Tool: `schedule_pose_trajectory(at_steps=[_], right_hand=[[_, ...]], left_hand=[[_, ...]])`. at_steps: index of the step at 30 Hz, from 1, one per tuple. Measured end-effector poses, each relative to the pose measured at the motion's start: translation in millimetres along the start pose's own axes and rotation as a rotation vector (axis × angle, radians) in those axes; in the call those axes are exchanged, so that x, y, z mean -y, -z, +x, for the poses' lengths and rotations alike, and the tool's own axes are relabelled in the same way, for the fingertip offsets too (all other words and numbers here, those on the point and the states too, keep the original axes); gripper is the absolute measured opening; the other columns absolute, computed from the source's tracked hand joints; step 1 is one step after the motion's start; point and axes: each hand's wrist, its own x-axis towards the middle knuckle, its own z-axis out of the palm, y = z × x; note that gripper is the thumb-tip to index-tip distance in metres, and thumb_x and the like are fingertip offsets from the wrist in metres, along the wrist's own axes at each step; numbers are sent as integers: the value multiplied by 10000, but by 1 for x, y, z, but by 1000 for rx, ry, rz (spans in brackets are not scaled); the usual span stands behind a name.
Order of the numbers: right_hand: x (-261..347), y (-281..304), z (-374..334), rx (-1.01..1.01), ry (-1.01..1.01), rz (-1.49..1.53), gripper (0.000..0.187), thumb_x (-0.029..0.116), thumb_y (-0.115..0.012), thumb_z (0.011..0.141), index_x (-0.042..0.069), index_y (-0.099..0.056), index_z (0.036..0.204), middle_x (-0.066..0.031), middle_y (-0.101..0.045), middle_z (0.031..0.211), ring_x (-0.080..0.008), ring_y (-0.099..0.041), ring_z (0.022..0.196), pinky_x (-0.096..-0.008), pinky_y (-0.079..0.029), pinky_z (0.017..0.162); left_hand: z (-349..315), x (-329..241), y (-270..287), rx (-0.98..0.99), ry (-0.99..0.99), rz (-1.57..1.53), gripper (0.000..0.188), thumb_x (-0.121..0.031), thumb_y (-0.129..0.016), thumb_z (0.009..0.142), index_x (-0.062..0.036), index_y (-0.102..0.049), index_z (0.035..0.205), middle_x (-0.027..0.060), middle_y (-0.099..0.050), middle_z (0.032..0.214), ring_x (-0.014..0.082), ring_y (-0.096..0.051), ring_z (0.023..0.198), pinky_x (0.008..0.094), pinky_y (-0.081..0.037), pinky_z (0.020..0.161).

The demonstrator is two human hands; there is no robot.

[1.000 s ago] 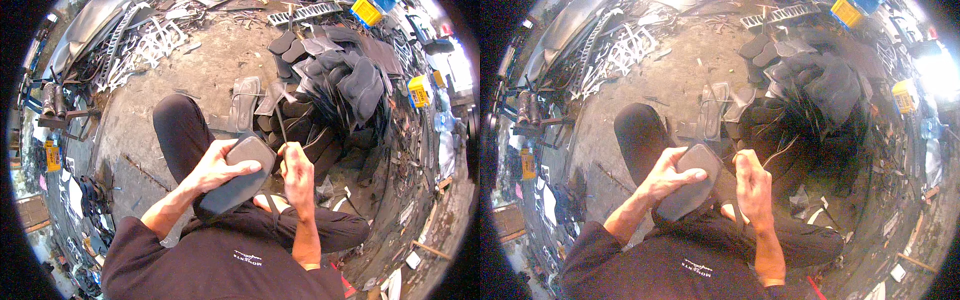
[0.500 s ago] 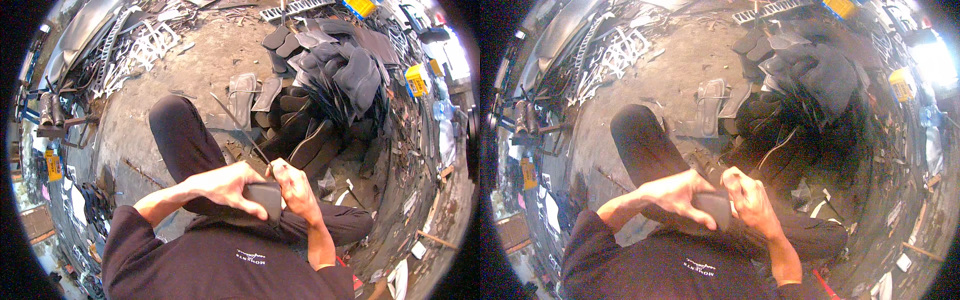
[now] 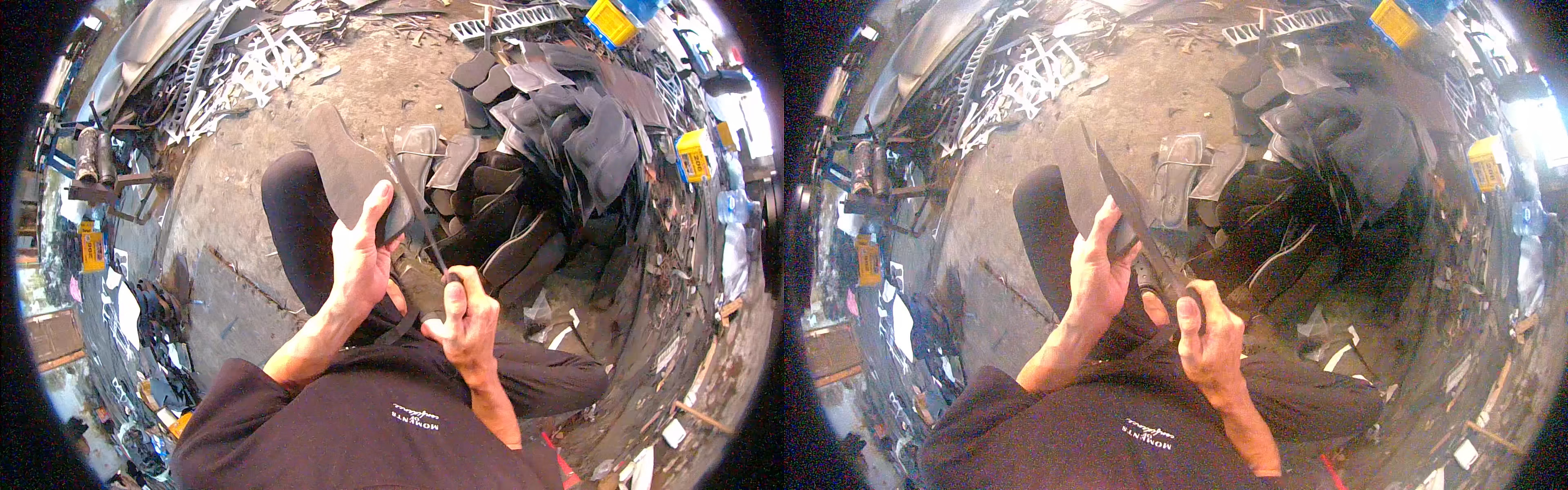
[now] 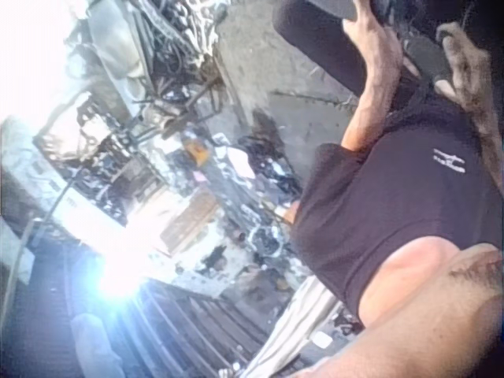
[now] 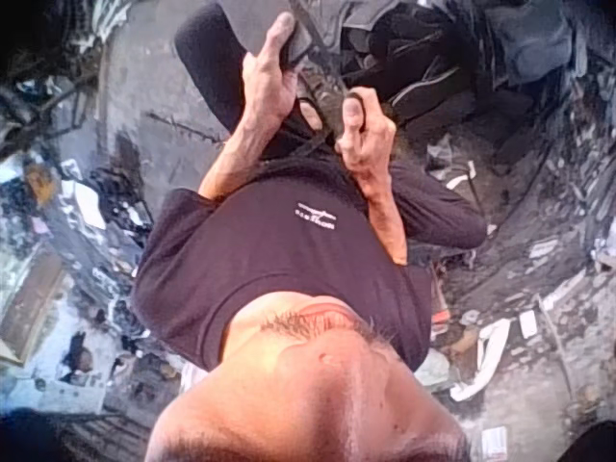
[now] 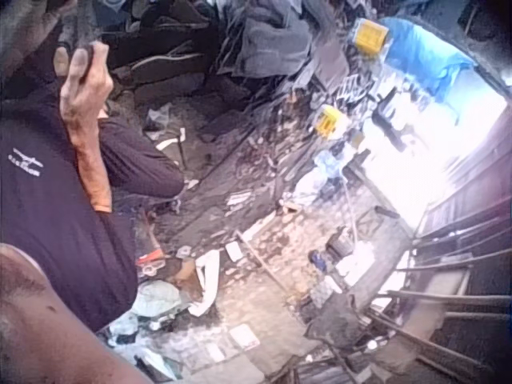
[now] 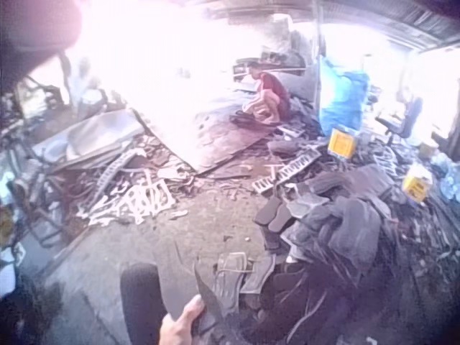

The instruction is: The person sits on the floor and uses a knife to trim the edges of black rubber shoe insoles. They repeatedly cut along the perimeter, remove excess strips, and place the trimmed pieces into a pile nearby.

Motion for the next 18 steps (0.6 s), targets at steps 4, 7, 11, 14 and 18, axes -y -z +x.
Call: schedule_pose_trajectory(at_steps=[4,7,11,14,18], right_hand=[[-23,-6,-26,-34,-4,-87,347,377,-564,1097,42,-640,1146,-247,-657,764,-450,-689,691,-500,-515,640],[-28,0,-40,-25,4,-100,362,390,-553,1102,41,-640,1139,-244,-656,744,-445,-704,708,-503,-515,649],[-4,3,-12,71,-45,-118,355,374,-535,1119,35,-635,1096,-247,-663,774,-462,-709,743,-507,-520,666],[13,-9,29,131,-23,-71,420,413,-487,1136,18,-581,1028,-208,-489,712,-410,-447,596,-471,-449,609],[-4,-32,91,204,125,20,504,489,-461,1137,22,-607,1015,-113,-489,658,-209,-484,569,-396,-432,578]], left_hand=[[-2,5,6,-11,-5,-15,348,-307,-841,953,-156,-706,1237,-56,-719,1144,135,-701,999,336,-558,836],[-4,3,2,1,5,-83,377,-303,-878,922,-117,-698,1196,-17,-725,1092,122,-711,929,333,-594,807],[-7,5,14,32,53,-52,360,-242,-889,915,-71,-702,1171,17,-738,1061,126,-721,886,338,-616,816],[-8,7,29,32,37,-30,346,-186,-880,919,-40,-706,1180,35,-749,1059,144,-727,887,336,-613,811],[-16,0,48,78,109,42,352,-137,-874,917,-7,-704,1196,50,-753,1071,159,-731,900,341,-610,811]])
